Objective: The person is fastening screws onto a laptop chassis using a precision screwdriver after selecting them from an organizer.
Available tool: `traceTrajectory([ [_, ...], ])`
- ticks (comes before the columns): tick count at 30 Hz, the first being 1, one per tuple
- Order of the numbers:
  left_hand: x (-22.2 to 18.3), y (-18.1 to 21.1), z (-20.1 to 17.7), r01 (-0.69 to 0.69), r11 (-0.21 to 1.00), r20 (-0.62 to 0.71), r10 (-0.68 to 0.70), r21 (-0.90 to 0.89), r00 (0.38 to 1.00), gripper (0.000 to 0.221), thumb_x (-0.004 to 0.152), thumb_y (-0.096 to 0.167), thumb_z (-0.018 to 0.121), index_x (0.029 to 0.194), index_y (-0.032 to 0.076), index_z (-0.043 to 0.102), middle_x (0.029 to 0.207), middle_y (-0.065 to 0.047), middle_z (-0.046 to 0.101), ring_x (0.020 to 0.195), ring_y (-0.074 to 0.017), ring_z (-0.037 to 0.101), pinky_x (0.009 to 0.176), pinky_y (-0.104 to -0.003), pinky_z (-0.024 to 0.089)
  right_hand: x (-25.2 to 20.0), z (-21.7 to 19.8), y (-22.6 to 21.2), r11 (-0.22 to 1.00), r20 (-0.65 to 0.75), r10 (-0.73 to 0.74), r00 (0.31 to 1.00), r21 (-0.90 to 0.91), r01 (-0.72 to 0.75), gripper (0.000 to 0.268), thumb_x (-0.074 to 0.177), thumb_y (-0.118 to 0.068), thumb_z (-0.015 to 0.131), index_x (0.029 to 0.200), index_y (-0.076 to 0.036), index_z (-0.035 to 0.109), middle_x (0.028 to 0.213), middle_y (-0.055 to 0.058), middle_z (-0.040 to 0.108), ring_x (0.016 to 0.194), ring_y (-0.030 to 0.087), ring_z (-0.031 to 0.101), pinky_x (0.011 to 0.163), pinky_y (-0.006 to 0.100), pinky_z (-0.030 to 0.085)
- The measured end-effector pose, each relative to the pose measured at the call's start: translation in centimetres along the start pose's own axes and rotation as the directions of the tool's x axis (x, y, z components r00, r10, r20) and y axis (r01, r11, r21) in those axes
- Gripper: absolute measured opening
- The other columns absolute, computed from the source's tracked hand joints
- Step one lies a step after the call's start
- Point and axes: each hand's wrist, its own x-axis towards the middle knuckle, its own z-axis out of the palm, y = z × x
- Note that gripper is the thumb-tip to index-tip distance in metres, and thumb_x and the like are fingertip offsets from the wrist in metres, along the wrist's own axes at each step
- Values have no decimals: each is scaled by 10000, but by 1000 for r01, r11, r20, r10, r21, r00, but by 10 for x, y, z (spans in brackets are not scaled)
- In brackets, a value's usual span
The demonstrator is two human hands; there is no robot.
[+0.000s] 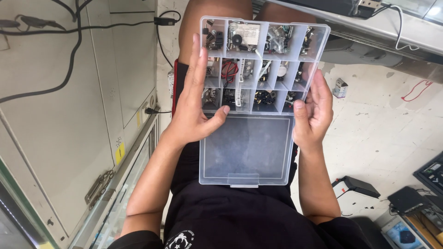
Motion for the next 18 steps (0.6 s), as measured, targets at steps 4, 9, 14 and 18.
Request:
traceTrajectory([
  [4, -2, -2, 3, -21, 1000, -65, 20, -10, 998, 798, 1123, 386, 499, 1722, 157, 23, 1806, -157, -35, 1751, -383, 4, 1511, -580, 131, -5, -1, 10, 996, -28, -71, 997, -47, 70, 573, 1124, -212, 544, 1583, 38, 309, 1635, 252, 373, 1571, 369, 380, 1355, 445, 359],
  [9, -3, 4, 4, -52, 998, -139, 49, -24, 989, 743, 1160, 537, 413, 1727, 188, 82, 1813, -135, 11, 1758, -370, 35, 1523, -595, 135, -8, -3, 12, 991, -59, -122, 991, -70, 118, 589, 1130, -286, 526, 1571, 54, 335, 1629, 215, 391, 1561, 386, 391, 1359, 476, 357],
  [14, -2, 16, 0, -47, 996, -161, 59, 78, 985, 649, 1177, 465, 431, 1710, 196, 175, 1798, -147, 91, 1739, -363, 117, 1481, -612, 200, -4, -7, -8, 999, -41, -20, 999, 29, 21, 614, 1099, -314, 560, 1560, 36, 354, 1614, 285, 407, 1479, 371, 506, 1180, 422, 520],
  [18, -4, 26, -6, -42, 991, -175, 65, 129, 982, 602, 1160, 400, 474, 1656, 126, 272, 1750, -203, 154, 1690, -399, 225, 1448, -589, 312, 7, -17, -29, 992, -69, -55, 996, -114, 47, 533, 1101, -326, 580, 1505, -16, 427, 1565, 281, 471, 1380, 386, 584, 1105, 435, 565],
])
